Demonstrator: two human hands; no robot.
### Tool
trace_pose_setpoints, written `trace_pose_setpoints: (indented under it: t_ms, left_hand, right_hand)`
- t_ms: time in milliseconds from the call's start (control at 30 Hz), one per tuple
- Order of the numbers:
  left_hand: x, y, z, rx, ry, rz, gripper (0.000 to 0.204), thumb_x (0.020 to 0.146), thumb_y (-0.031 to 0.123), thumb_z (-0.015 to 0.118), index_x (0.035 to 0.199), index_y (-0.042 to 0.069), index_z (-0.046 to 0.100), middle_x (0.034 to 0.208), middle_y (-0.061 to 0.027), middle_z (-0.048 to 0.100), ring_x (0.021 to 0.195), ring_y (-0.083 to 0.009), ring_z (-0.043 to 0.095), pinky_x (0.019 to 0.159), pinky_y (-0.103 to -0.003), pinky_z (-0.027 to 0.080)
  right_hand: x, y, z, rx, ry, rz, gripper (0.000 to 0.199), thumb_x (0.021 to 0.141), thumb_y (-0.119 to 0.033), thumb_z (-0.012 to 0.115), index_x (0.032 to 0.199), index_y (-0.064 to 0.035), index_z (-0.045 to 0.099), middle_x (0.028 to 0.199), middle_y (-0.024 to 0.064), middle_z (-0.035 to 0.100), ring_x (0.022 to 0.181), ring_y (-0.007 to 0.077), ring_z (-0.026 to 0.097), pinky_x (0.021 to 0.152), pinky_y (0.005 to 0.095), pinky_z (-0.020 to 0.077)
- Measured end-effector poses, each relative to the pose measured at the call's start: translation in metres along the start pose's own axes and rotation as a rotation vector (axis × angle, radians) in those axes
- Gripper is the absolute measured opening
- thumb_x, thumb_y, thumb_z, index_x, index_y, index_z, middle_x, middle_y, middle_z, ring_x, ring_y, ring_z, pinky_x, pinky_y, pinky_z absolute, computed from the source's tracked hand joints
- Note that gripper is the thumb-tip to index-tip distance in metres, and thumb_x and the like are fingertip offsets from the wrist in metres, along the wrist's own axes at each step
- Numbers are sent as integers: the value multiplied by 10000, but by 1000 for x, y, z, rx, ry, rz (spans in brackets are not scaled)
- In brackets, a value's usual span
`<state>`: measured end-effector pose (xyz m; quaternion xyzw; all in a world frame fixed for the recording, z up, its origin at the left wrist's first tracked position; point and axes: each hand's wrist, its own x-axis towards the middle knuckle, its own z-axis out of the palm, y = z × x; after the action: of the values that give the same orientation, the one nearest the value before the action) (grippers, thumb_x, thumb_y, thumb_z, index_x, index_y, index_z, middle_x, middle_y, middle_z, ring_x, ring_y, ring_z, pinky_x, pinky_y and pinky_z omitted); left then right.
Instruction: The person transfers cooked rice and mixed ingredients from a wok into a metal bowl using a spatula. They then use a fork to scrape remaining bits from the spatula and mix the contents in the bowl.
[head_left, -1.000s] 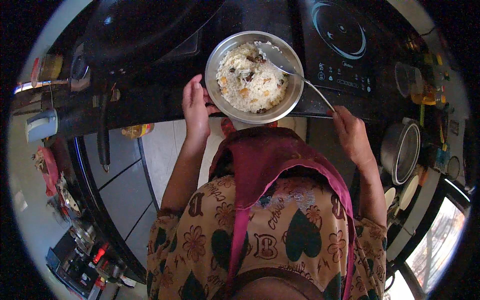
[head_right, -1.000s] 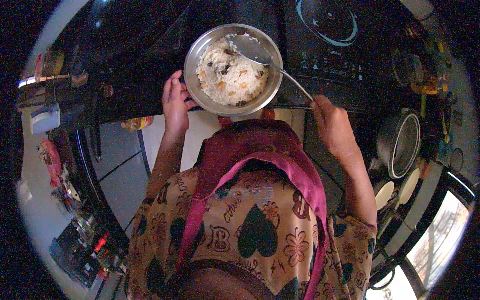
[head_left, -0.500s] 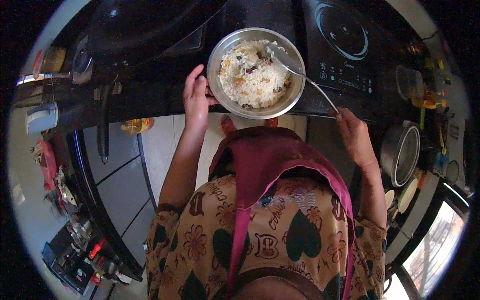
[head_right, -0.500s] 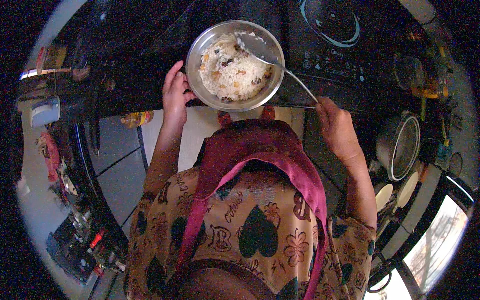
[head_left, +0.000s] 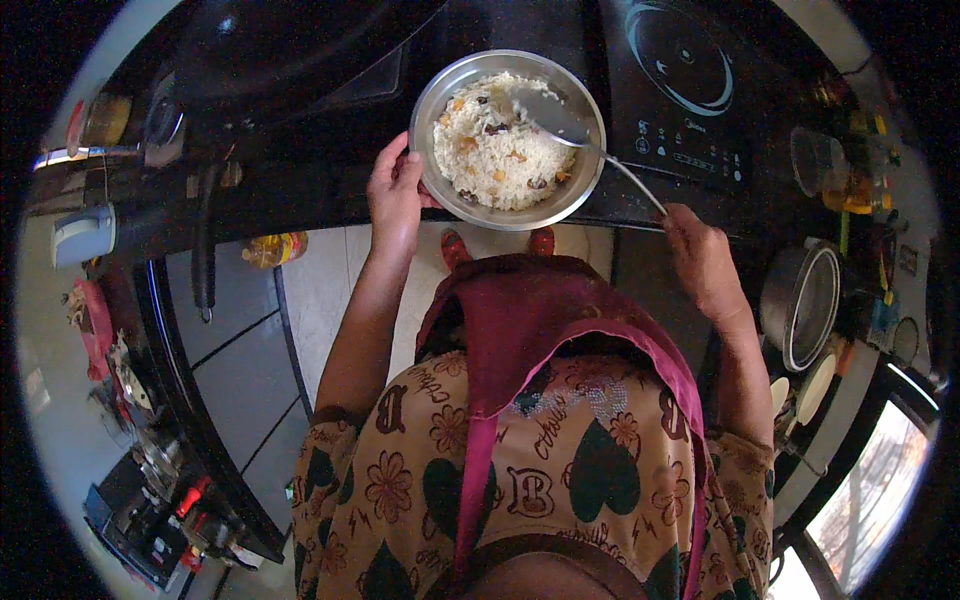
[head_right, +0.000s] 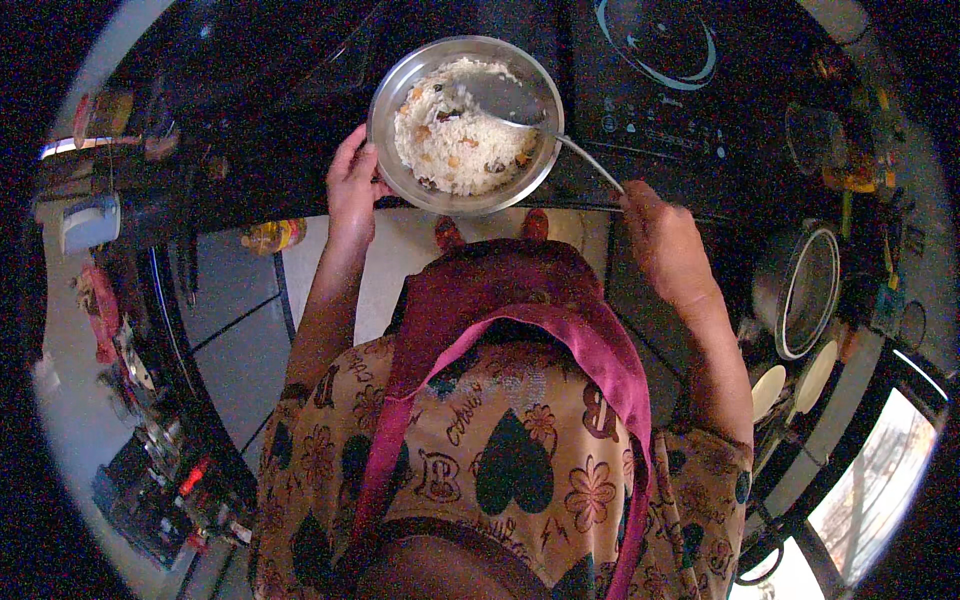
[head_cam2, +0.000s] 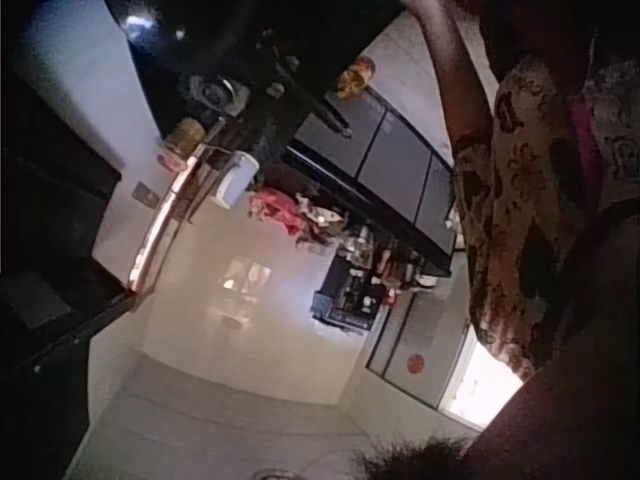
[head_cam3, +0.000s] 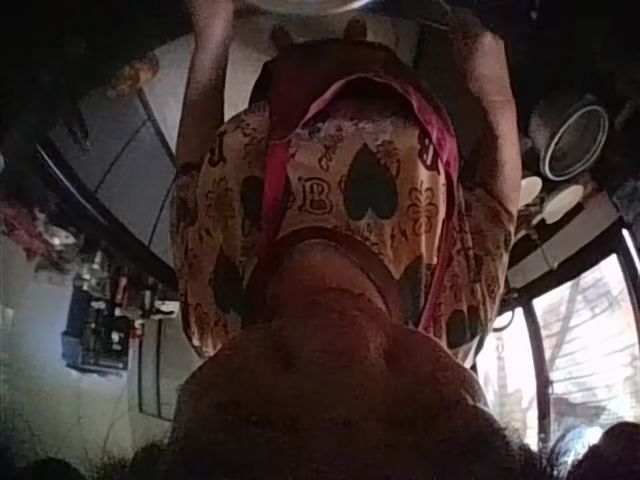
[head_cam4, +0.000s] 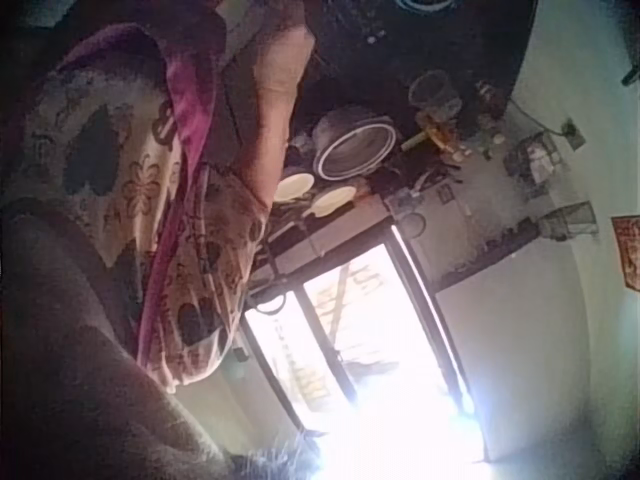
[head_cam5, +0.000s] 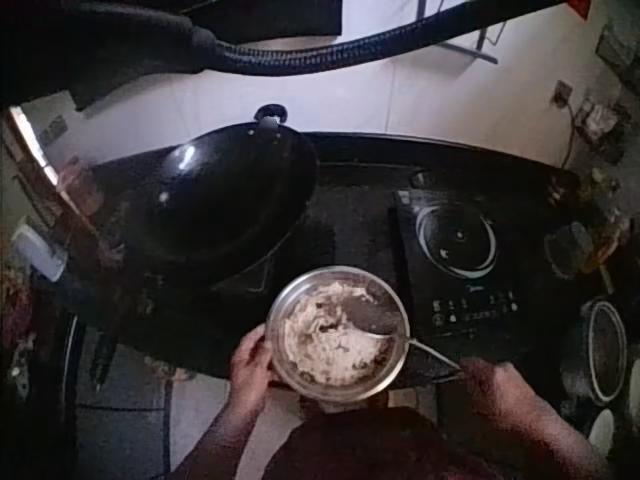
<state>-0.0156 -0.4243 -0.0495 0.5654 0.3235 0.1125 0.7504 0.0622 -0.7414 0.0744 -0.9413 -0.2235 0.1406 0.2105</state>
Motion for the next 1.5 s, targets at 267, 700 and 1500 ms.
trace_pose_setpoints:
  t_ms: [267, 700, 1500]
  left_hand:
    - [-34, -8, 19, -3, 14, 43, 496, 929, 105, 464, 1402, 127, 315, 1043, -105, 570, 829, -161, 614, 560, -274, 571]
    - [-38, -11, 10, -12, 33, 18, 407, 930, 136, 480, 1319, 63, 385, 1037, -109, 562, 834, -193, 618, 594, -325, 582]
    - [-48, -24, 4, -98, -15, -64, 373, 957, 144, 432, 1311, 54, 354, 1017, -145, 555, 682, -196, 627, 534, -312, 583]
  right_hand:
    - [13, 12, 19, 105, -23, -40, 145, 914, -124, 507, 984, -14, 571, 779, 260, 588, 740, 442, 579, 593, 447, 463]
    - [16, -5, 1, 29, -69, -13, 123, 903, -119, 506, 966, -22, 545, 776, 265, 586, 771, 448, 574, 599, 456, 471]
    - [-40, 5, 31, 162, -76, 181, 230, 961, -180, 431, 995, -7, 579, 668, 122, 558, 597, 207, 507, 599, 316, 434]
